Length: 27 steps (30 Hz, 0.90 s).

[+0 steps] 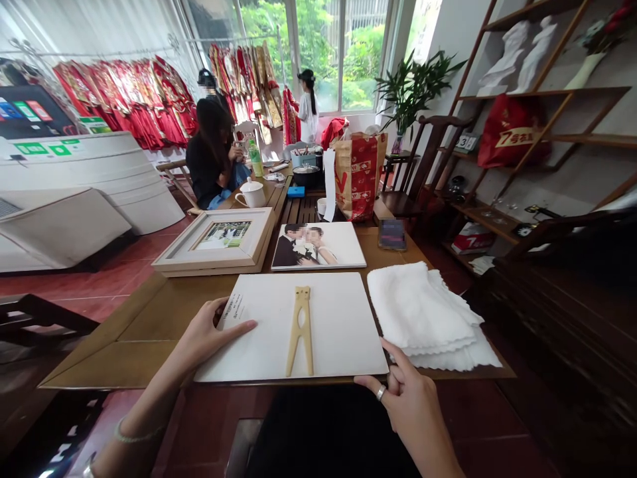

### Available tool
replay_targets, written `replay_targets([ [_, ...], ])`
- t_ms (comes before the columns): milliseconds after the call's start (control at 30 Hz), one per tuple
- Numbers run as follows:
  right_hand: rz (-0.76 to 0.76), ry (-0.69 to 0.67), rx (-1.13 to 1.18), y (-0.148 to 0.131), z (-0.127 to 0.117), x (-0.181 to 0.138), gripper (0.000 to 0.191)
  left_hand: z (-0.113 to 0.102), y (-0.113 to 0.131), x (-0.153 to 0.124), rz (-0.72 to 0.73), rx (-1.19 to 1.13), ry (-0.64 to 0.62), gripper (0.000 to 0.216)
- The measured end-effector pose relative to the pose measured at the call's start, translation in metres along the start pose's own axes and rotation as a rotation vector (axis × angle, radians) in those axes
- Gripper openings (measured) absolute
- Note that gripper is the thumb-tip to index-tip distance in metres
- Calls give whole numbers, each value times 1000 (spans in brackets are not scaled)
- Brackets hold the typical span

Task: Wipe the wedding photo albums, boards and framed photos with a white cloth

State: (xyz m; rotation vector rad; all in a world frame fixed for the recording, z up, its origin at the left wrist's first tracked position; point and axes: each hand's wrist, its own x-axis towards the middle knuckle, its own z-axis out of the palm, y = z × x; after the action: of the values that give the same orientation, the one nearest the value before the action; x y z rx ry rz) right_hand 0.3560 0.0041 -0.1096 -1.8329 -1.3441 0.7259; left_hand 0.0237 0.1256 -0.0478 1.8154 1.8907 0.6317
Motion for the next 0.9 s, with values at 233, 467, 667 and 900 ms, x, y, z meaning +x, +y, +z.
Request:
replay_targets([
  [233, 34, -2, -11, -8, -3, 1, 78, 4, 2, -3, 17, 7, 26, 78],
  [467, -11, -4, 4, -4, 2, -3, 80, 5, 8, -7, 33, -30, 88, 63],
  [667, -297, 182, -159, -10, -55, 1, 51, 10, 8, -11, 9, 41, 109, 74],
  [900, -455, 276, -583, 12, -129, 46, 63, 17, 2, -10, -42, -35, 123, 92],
])
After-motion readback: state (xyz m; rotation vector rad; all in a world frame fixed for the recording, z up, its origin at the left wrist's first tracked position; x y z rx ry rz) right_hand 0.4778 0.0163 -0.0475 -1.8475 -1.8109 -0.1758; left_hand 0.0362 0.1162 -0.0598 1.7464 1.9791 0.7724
